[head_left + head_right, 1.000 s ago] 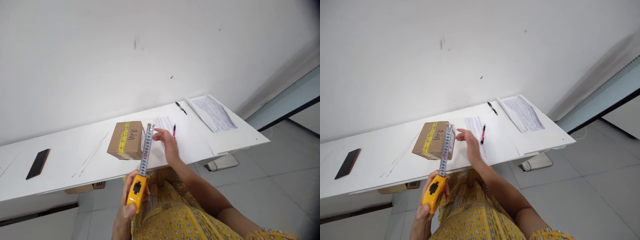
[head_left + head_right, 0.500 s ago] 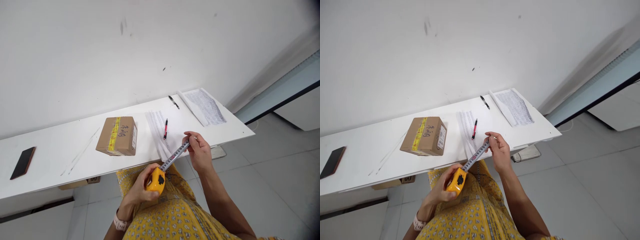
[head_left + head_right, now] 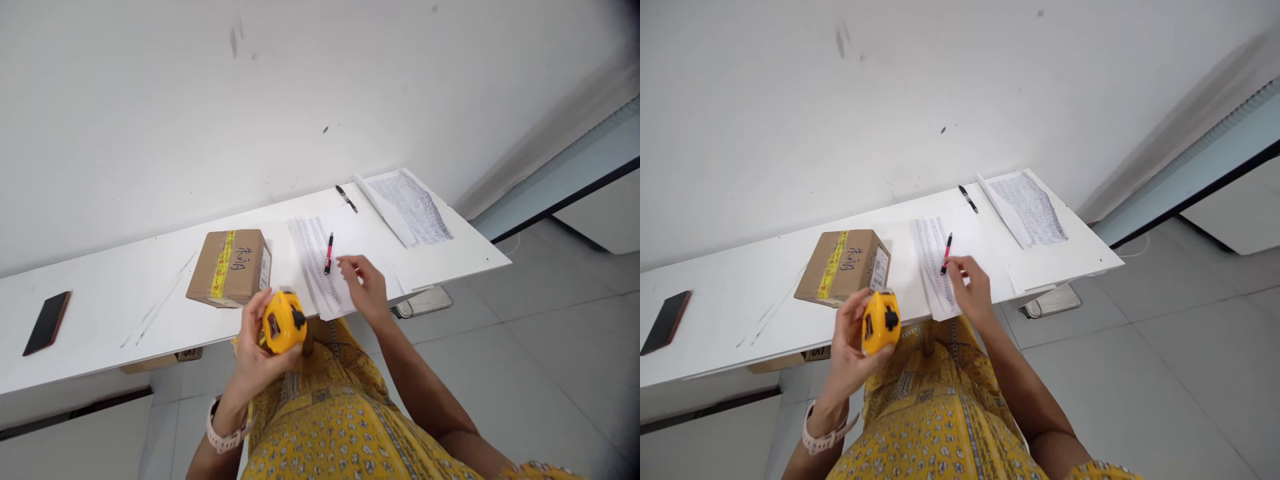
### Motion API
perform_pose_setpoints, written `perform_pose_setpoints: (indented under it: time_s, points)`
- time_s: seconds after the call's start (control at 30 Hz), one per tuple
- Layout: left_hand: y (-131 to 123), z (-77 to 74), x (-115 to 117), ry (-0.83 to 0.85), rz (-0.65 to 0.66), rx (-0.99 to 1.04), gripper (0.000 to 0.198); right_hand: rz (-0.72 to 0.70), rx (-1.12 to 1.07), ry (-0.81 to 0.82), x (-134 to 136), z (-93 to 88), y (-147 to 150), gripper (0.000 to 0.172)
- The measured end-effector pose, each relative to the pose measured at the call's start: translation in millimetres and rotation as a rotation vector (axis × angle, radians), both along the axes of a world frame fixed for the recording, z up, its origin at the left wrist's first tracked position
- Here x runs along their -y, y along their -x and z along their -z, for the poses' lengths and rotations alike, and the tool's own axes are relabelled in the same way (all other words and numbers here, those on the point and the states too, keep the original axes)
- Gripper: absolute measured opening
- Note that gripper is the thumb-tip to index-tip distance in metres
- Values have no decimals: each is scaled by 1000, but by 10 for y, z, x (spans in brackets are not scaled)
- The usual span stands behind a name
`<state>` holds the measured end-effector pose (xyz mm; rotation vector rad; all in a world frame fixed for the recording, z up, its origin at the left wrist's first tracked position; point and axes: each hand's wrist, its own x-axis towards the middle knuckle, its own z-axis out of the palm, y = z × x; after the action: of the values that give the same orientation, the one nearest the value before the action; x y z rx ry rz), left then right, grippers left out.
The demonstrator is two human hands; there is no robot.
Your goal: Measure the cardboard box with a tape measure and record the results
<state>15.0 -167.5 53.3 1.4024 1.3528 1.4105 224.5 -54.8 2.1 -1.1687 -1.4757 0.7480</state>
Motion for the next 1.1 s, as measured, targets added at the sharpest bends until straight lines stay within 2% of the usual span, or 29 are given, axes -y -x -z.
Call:
perform_pose_setpoints:
  time_s: [0.07, 0.17, 0.23, 0.3, 0.37, 0.43, 0.5, 0.57, 0.63, 0.7, 0.77, 0.83, 0.93, 1.0, 1.1]
  points:
    - [31, -86, -210, -147, -165, -123, 80, 116, 64, 96, -303, 133, -83, 33]
    - [168, -250, -557, -298, -346, -505, 74, 104, 278, 200, -647, 281, -101, 39]
    - [304, -344, -754, -299, -465, -786, 72, 65, 438, 280, -766, 321, -39, 43]
    - [443, -392, -903, -207, -542, -980, 70, 39, 582, 318, -814, 333, 47, 50]
    - [558, -395, -999, -59, -549, -1078, 66, 17, 711, 297, -828, 339, 121, 56]
    - [621, -371, -1043, 37, -544, -1117, 61, -10, 818, 263, -838, 350, 161, 52]
    - [603, -340, -1047, -6, -570, -1134, 59, -39, 888, 254, -856, 368, 164, 40]
    - [476, -296, -1032, -171, -574, -1118, 57, -69, 895, 243, -884, 393, 136, 35]
    - [240, -221, -1030, -349, -450, -1045, 46, -90, 810, 207, -915, 423, 83, 37]
    - [-66, -103, -1067, -440, -183, -939, 33, -96, 590, 178, -946, 449, 7, 36]
    - [-373, 42, -1150, -386, 116, -866, 33, -86, 249, 176, -972, 455, -95, 34]
    - [-615, 182, -1258, -235, 300, -885, 37, -83, -94, 174, -985, 423, -217, 33]
    - [-792, 332, -1378, 31, 413, -1032, 38, -118, -375, 115, -963, 301, -385, 30]
    - [-803, 393, -1389, 162, 427, -1112, 36, -139, -417, 72, -918, 210, -443, 30]
    - [-763, 464, -1303, 247, 410, -1146, 30, -88, -392, 51, -835, 150, -415, 26]
